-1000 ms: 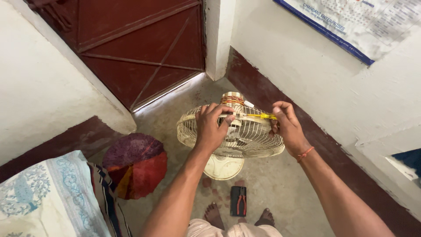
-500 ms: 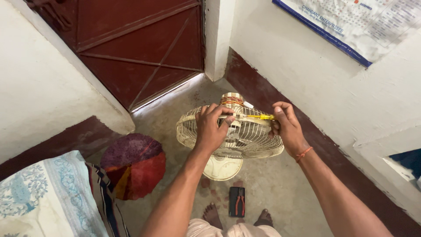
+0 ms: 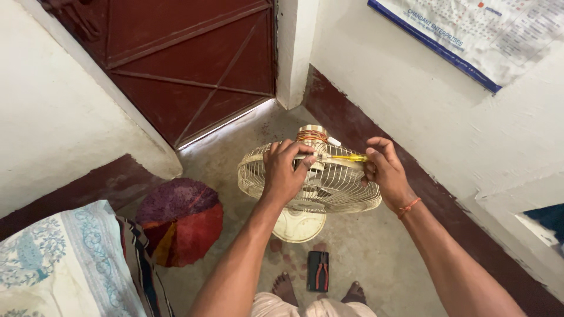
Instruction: The person uses a screwdriver to unscrew the fasteners holding the front grille of a pedestal fan, then removes the grille cover and sets it on the floor next to the fan, exposing the blades and motor.
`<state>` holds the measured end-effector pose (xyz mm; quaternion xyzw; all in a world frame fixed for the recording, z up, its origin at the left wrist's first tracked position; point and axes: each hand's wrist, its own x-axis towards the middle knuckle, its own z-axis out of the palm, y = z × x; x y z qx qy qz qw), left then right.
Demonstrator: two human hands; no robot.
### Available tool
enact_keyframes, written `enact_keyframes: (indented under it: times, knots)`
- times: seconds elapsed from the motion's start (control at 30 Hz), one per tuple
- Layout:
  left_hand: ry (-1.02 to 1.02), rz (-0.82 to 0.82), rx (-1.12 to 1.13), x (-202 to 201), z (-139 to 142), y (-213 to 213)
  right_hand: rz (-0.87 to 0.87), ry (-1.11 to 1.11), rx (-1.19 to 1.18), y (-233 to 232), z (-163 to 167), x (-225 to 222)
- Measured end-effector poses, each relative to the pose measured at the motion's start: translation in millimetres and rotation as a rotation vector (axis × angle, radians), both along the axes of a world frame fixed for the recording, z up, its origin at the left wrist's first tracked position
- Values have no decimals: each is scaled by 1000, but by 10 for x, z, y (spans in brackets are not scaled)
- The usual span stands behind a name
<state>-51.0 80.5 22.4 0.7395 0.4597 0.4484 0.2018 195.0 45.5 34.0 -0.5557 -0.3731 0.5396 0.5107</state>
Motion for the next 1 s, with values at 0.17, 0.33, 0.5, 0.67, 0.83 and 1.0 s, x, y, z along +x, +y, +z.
enact_keyframes:
  times: [0.17, 0.33, 0.5, 0.67, 0.83, 1.0]
  knots:
    - [1, -6, -11, -17, -1, 14, -1, 25, 27, 1, -10, -15]
    - [16, -3, -7, -5, -15, 21, 3, 19, 48, -2, -28, 6]
    - [4, -3, 13, -11, -13, 30, 29, 48, 63, -9, -51, 29]
    - [25, -2, -2, -8, -18, 27, 9, 55, 73, -7, -80, 26]
    - [19, -3, 21, -18, -27, 5, -7, 10, 62, 15, -84, 12]
    - [14, -4, 4, -19, -19, 7, -12, 53, 88, -4, -62, -2]
